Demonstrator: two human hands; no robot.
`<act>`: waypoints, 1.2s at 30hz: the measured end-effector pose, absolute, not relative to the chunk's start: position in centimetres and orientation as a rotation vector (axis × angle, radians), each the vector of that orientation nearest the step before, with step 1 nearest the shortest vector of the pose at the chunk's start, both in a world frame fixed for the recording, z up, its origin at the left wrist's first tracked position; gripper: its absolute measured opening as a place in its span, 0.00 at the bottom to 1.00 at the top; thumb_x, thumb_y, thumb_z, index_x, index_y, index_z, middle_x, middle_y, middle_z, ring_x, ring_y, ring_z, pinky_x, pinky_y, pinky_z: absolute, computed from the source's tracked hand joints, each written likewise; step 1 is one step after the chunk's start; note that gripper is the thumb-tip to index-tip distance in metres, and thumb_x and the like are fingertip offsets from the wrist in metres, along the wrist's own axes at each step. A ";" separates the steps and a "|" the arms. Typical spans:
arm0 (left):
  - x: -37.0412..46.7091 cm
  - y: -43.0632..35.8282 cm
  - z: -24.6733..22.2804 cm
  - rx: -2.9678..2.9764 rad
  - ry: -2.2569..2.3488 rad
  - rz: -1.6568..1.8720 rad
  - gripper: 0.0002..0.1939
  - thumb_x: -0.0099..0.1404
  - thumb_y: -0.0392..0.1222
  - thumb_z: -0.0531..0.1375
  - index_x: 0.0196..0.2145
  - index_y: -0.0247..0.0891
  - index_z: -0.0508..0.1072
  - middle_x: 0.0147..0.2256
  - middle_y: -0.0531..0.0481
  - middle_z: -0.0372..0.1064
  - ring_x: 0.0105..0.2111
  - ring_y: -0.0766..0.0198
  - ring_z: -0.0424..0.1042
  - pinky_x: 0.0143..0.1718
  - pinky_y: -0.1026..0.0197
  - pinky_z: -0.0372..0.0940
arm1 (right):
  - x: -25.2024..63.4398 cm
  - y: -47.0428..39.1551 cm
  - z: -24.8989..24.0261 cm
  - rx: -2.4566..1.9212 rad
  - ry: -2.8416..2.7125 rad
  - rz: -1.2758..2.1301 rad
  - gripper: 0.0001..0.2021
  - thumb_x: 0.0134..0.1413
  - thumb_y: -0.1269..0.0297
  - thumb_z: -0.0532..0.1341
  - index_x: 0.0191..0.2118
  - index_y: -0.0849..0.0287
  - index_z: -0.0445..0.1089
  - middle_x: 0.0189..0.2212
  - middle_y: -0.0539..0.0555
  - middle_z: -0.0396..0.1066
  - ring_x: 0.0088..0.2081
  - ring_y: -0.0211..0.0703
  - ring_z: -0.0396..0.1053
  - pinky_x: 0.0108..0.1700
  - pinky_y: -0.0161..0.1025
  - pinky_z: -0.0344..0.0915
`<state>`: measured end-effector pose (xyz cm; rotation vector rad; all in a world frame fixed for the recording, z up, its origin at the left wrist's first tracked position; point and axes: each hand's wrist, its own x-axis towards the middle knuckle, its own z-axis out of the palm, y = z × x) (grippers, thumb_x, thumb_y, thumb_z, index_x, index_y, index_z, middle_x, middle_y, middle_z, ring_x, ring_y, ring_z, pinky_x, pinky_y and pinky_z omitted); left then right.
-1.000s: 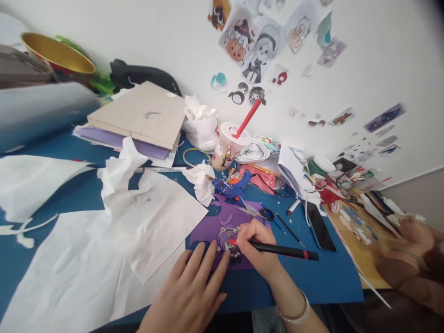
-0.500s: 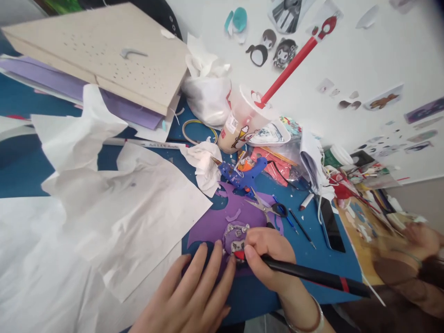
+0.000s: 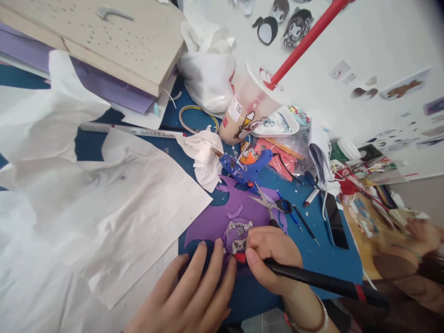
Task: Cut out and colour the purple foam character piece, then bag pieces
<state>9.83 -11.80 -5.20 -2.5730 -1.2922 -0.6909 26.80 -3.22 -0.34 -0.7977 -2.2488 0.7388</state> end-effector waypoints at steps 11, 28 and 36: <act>9.7 -11.6 -5.1 -2.551 -1.334 -0.728 0.19 0.66 0.45 0.47 0.51 0.43 0.67 0.51 0.48 0.66 0.49 0.53 0.60 0.47 0.54 0.50 | 27.0 -3.2 -0.3 -0.802 -2.267 0.722 0.16 0.48 0.78 0.52 0.20 0.54 0.46 0.13 0.42 0.52 0.15 0.32 0.53 0.20 0.31 0.54; 9.7 -11.9 -5.2 -2.556 -1.303 -0.737 0.18 0.65 0.44 0.49 0.50 0.42 0.69 0.50 0.47 0.66 0.48 0.52 0.61 0.48 0.53 0.50 | 26.8 -3.1 -0.3 -0.843 -2.215 0.733 0.16 0.47 0.79 0.52 0.20 0.55 0.45 0.13 0.43 0.52 0.16 0.32 0.53 0.20 0.31 0.55; 9.9 -11.7 -5.5 -2.549 -1.287 -0.729 0.18 0.65 0.44 0.48 0.50 0.42 0.68 0.51 0.46 0.65 0.49 0.51 0.60 0.49 0.52 0.50 | 26.9 -3.2 -0.4 -0.841 -2.226 0.704 0.16 0.47 0.80 0.51 0.21 0.54 0.45 0.13 0.43 0.52 0.16 0.33 0.53 0.20 0.32 0.55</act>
